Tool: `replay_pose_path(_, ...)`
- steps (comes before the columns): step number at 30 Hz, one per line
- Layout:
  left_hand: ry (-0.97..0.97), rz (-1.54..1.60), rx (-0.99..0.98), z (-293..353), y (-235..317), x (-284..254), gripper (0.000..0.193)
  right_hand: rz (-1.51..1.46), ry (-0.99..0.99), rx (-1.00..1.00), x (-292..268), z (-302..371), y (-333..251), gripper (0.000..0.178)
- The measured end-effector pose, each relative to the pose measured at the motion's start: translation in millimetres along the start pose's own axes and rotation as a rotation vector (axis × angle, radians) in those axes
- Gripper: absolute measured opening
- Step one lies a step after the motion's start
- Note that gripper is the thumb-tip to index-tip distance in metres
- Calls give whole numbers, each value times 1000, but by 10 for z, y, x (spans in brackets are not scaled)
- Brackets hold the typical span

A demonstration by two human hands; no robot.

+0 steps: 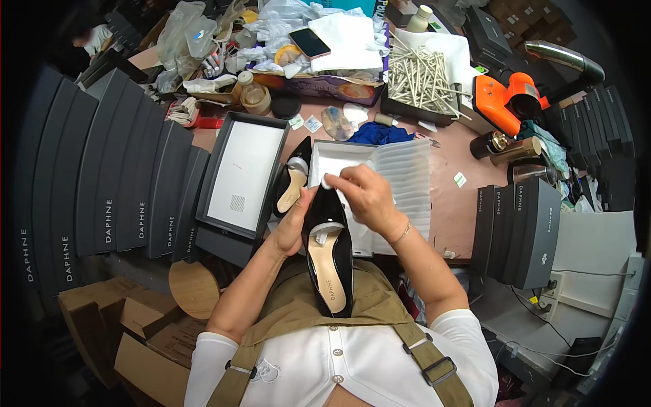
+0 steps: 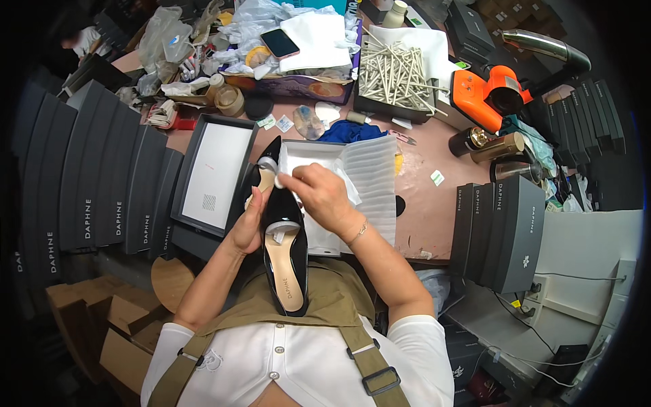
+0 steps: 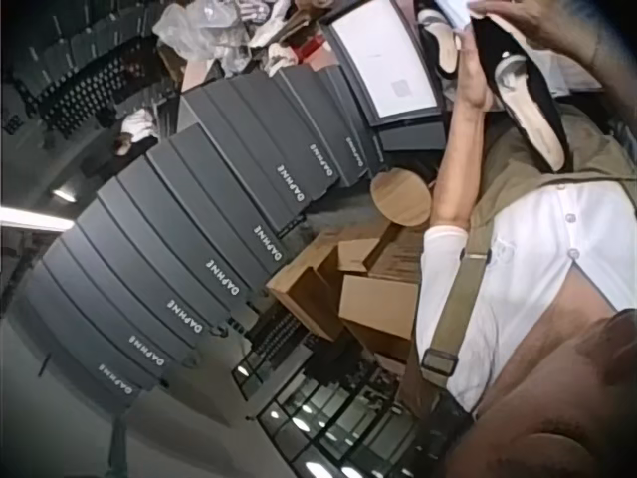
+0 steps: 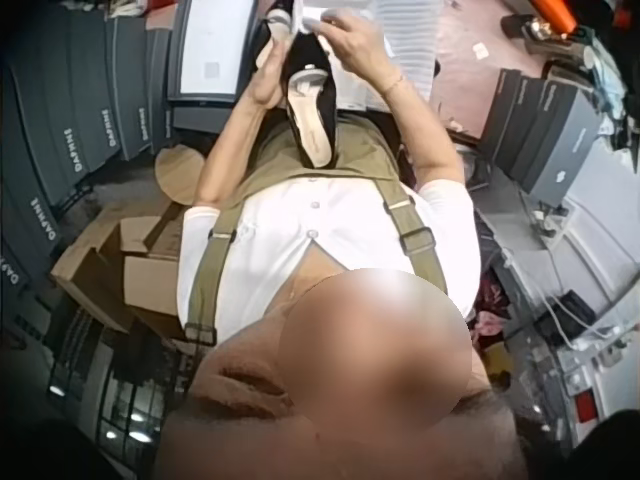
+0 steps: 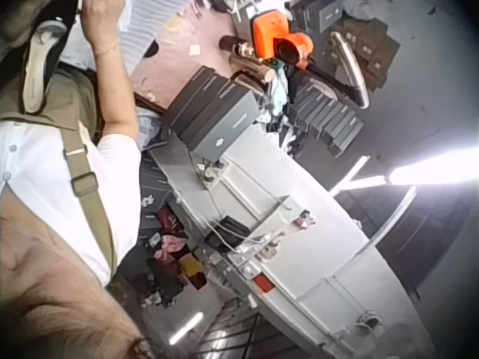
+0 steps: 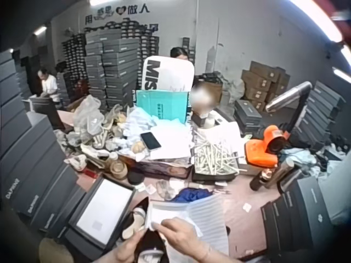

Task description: Taking high-heeled shoes out of boxes, wiping them with a cloth, and inspecting them before re-packing.

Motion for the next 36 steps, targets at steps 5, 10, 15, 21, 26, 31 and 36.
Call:
replay_pose_path(5, -119, 13, 7, -6, 7, -43, 80, -212, 84, 182, -224, 92, -7, 35)
replay_pose_path(10, -13, -60, 6, 13, 94, 33, 77, -14, -157, -131, -38, 214, -379, 36)
replay_pose_path(15, 58, -60, 10, 33, 76, 21, 71, -27, -185, -119, 21, 209, -360, 33)
replay_pose_path(21, -17, -59, -69, -58, -138, 25, 85, 169, 7, 25, 23, 32, 236, 28)
replay_pose_path(26, -8, 3, 3, -81, -2, 6, 84, -590, 86, 617, 130, 158, 600, 22)
replay_pose_path(31, 140, -106, 162, -76, -47, -120, 69, -1073, -108, 694, 342, 106, 530, 23)
replay_pose_path(36, 352, 158, -70, 527, -595, -5, 47, -1011, -129, 729, 340, 210, 522, 21)
Point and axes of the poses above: each hand's wrist, its own z-axis away from the middle knuckle, its own x-axis out of the palm, y = z × x, the point moved 7 cm from there along -z, towards the middle knuckle, and after that the axes turned 4 degrees about -z, right-handed, at the moved point
